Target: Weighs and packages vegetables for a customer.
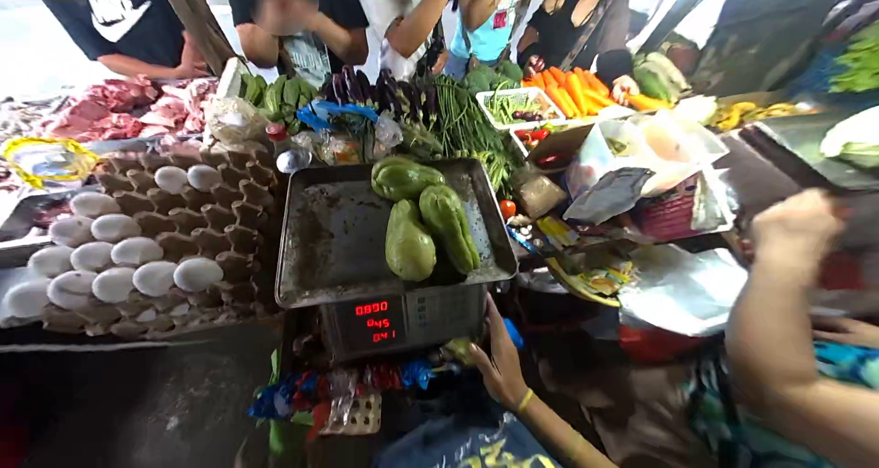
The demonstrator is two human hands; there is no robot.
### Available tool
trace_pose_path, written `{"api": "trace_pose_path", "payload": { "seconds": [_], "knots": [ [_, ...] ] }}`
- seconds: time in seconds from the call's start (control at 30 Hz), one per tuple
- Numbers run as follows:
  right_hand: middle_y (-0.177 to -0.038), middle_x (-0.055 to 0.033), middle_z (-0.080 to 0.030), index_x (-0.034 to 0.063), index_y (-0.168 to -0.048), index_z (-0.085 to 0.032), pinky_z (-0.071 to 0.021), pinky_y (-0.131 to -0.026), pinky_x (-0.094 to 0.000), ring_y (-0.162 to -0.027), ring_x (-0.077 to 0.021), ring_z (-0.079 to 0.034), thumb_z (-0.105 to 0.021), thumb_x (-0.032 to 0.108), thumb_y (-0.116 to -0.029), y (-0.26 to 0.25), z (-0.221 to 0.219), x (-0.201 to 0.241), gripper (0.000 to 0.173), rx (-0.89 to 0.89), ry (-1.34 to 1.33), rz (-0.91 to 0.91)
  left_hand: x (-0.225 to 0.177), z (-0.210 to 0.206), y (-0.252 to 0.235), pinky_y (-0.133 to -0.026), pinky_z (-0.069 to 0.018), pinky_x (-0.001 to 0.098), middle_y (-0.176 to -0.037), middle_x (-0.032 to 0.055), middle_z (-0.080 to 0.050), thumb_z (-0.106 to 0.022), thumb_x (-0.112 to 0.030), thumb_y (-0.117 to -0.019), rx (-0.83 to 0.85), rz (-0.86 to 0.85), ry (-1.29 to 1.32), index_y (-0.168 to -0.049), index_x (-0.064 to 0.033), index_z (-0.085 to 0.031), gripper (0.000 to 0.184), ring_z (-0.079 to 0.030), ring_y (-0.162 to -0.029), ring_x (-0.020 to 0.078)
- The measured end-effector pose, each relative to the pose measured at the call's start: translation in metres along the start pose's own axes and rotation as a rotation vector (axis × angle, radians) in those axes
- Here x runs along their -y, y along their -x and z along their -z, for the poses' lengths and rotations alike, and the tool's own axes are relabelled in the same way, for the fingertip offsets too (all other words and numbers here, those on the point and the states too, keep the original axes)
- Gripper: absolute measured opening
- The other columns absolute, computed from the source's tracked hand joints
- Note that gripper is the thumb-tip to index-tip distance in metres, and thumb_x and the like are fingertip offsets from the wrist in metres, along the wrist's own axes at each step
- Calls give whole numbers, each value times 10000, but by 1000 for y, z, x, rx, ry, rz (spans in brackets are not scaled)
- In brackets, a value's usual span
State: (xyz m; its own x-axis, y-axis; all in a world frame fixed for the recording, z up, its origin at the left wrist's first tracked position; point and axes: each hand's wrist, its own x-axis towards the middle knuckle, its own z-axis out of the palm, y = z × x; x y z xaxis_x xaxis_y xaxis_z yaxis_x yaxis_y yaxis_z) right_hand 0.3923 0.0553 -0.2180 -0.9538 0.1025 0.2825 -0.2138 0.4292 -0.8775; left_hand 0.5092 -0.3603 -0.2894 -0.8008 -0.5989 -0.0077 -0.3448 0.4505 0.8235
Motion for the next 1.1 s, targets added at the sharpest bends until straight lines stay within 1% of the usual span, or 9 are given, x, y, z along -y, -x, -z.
{"api": "trace_pose_path", "payload": {
  "seconds": [0.07,0.17,0.2,0.37,0.5,0.63,0.87,1.03,1.1],
  "knots": [
    [-1524,-297,-462,-147,-1527,-317,-441,-1161,-414,-1408,-260,-507,-368,721,-975,3,-6,-3,1030,-60,207,128,13,0,17,-1074,-490,483,-1361,297,-581,-731,-42,-855,170,57,24,-1433,100,-473,648,-602,-1245,335],
    [-1492,-312,-488,-167,-1506,-334,-468,-1131,-410,-1372,-266,-542,-356,676,-994,0,-5,-8,987,-59,221,161,37,-30,28,-901,-562,533,-1050,264,-712,-715,-32,-870,115,37,-62,-1142,110,-668,311,-707,-974,332],
    [-1500,-311,-478,-164,-1514,-321,-463,-1137,-407,-1379,-266,-534,-361,657,-1002,0,-4,-10,968,-42,205,156,41,-37,31,-906,-560,542,-1039,262,-719,-698,-19,-889,82,33,-79,-1126,108,-679,269,-714,-970,338],
    [-1499,-302,-481,-143,-1521,-329,-447,-1148,-399,-1384,-269,-523,-404,579,-1020,0,-3,-13,882,-41,193,150,40,-54,48,-1060,-483,503,-1304,330,-579,-724,14,-875,-108,97,-79,-1353,121,-524,529,-592,-1213,400],
    [-1486,-280,-504,-113,-1530,-339,-477,-1115,-399,-1352,-249,-553,-437,543,-1016,0,-5,-15,839,-55,217,136,18,-50,65,-879,-574,443,-1034,238,-715,-692,-74,-938,-249,142,-102,-1190,97,-648,308,-712,-934,264],
    [-1475,-289,-510,-115,-1529,-343,-472,-1120,-414,-1356,-273,-548,-445,555,-1007,0,-5,-17,856,-58,229,131,13,-41,73,-916,-552,477,-1077,249,-704,-594,-5,-957,-147,137,-123,-1245,97,-628,308,-695,-984,289],
    [-1458,-295,-522,-143,-1505,-356,-473,-1119,-392,-1349,-264,-554,-473,523,-1004,-3,-6,-14,842,-81,217,157,2,-40,71,-839,-603,356,-970,155,-739,-775,-92,-896,-195,161,-35,-1107,50,-689,269,-723,-867,156],
    [-1428,-242,-555,-66,-1540,-327,-452,-1105,-509,-1307,-312,-565,-685,588,-863,-15,-3,17,1006,-22,290,-66,-2,-42,68,-786,-591,353,-914,127,-727,-807,-23,-823,-211,177,-40,-1052,39,-690,265,-698,-814,140],
    [-1491,-266,-485,-68,-1566,-254,-440,-1144,-454,-1369,-293,-516,-734,600,-818,-26,-5,26,1112,-24,197,-80,-2,-44,68,-765,-584,344,-886,119,-718,-826,-46,-815,-208,182,-44,-1026,37,-685,267,-686,-782,126]
  ]
}}
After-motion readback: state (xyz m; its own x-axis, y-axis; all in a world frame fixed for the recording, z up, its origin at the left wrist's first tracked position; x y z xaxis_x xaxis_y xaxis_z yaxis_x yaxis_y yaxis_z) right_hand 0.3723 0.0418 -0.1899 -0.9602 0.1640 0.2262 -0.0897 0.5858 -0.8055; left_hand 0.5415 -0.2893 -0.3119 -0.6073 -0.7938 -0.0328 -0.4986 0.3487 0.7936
